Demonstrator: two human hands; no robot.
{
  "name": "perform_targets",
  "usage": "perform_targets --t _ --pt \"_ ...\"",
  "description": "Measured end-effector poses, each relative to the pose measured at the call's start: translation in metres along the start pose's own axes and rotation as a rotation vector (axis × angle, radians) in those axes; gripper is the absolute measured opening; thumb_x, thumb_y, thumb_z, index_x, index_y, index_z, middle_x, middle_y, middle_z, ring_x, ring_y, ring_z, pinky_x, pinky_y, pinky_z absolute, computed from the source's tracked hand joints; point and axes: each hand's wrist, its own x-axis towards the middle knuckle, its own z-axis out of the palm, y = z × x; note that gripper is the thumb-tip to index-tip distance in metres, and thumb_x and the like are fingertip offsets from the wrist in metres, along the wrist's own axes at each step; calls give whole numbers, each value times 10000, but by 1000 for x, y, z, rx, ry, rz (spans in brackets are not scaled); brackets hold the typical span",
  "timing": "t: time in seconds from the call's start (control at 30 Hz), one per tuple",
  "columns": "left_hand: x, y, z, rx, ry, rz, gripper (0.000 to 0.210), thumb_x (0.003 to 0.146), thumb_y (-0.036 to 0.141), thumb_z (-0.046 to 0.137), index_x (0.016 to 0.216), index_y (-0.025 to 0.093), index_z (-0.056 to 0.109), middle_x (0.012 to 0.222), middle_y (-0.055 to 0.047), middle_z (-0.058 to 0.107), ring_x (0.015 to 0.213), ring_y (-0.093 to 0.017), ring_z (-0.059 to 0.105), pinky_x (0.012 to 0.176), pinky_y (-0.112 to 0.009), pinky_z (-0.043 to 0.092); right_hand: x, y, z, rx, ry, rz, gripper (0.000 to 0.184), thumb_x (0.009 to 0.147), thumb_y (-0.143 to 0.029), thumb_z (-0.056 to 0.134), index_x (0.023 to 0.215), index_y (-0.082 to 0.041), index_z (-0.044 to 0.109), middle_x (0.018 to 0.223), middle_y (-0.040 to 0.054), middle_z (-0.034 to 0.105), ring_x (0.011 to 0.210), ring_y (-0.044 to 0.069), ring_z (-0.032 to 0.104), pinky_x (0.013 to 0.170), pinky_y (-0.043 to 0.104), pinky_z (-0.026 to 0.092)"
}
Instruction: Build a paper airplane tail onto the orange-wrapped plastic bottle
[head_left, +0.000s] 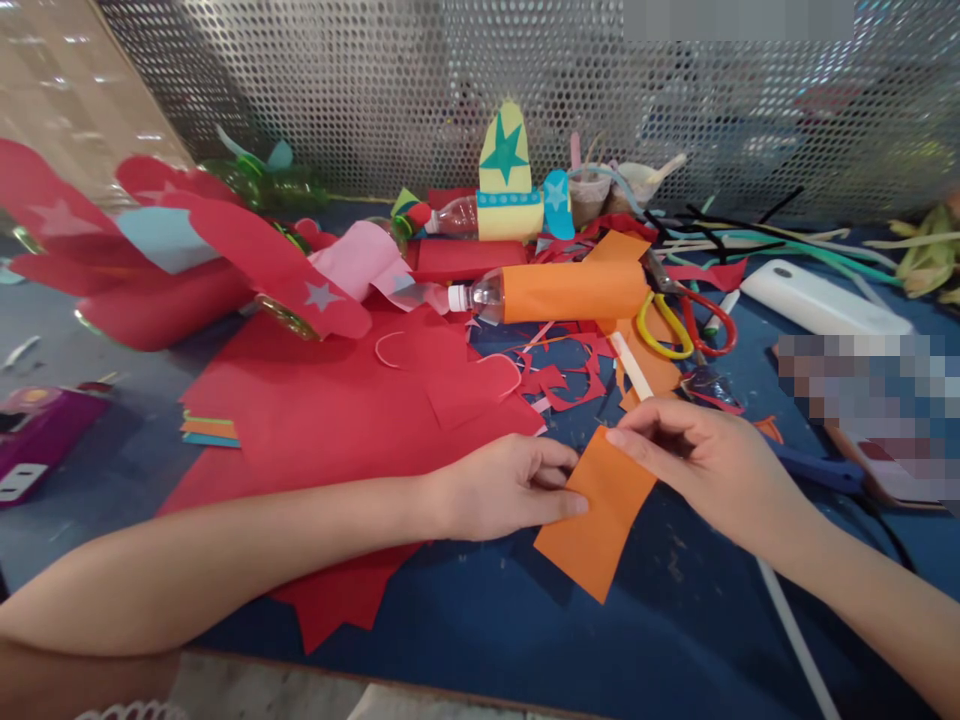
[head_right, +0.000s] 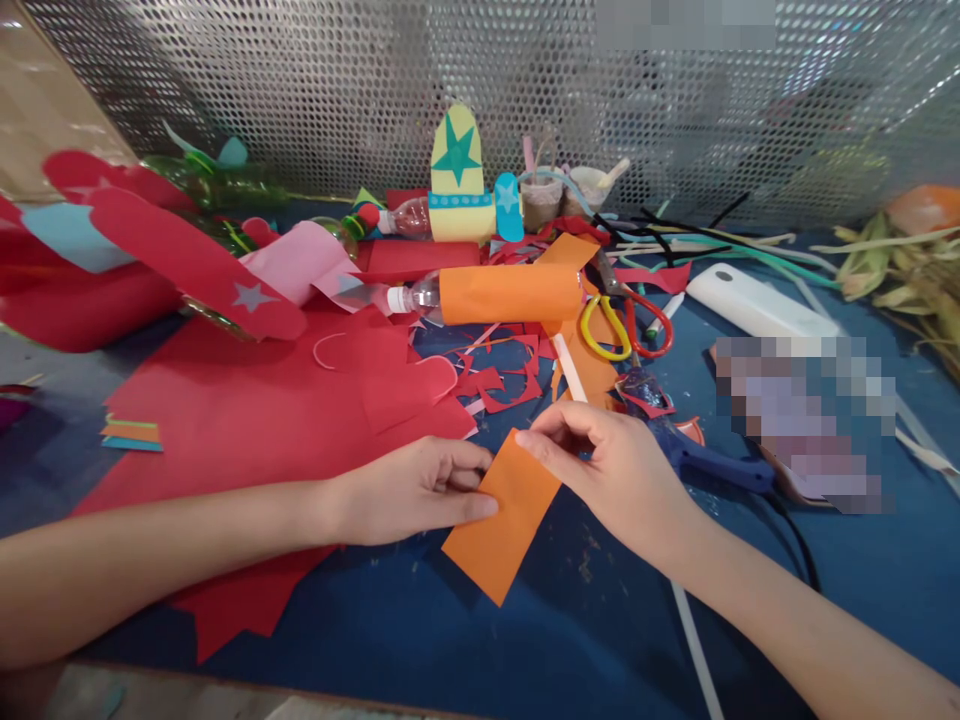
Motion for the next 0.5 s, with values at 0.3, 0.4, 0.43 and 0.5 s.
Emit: perform_targets --t 0.3,0.4,0.43,0.5 --pt "-1 6 6 -127 76 14 159 783 289 659 847 163 587 673 58 536 680 -91 546 670 -227 432 -6 -7 0 -22 -66 -54 274 869 -372 513 647 -212 525 564 -39 516 506 99 470 469 211 370" --pt "-2 5 6 -188 84 31 274 783 426 640 835 175 543 664 55 534 682 -102 563 689 -254 474 -9 -9 3 -28 -156 -57 262 877 -342 494 651 -212 520 575 -40 512 520 100 460 475 215 353" --pt "-2 5 6 -207 73 40 299 778 454 636 836 178 535 698 43 560 710 -110 579 704 -264 485 -9 -9 4 -25 -176 -53 256 877 -336 490 654 -212 518 575 -42 507 520 100 456 473 216 348" --pt "-1 3 6 -227 55 58 321 781 484 620 827 179 529 758 23 589 758 -121 602 718 -267 497 -8 -8 4 -3 -217 -33 256 877 -346 481 662 -212 519 575 -45 492 516 99 446 462 215 339"
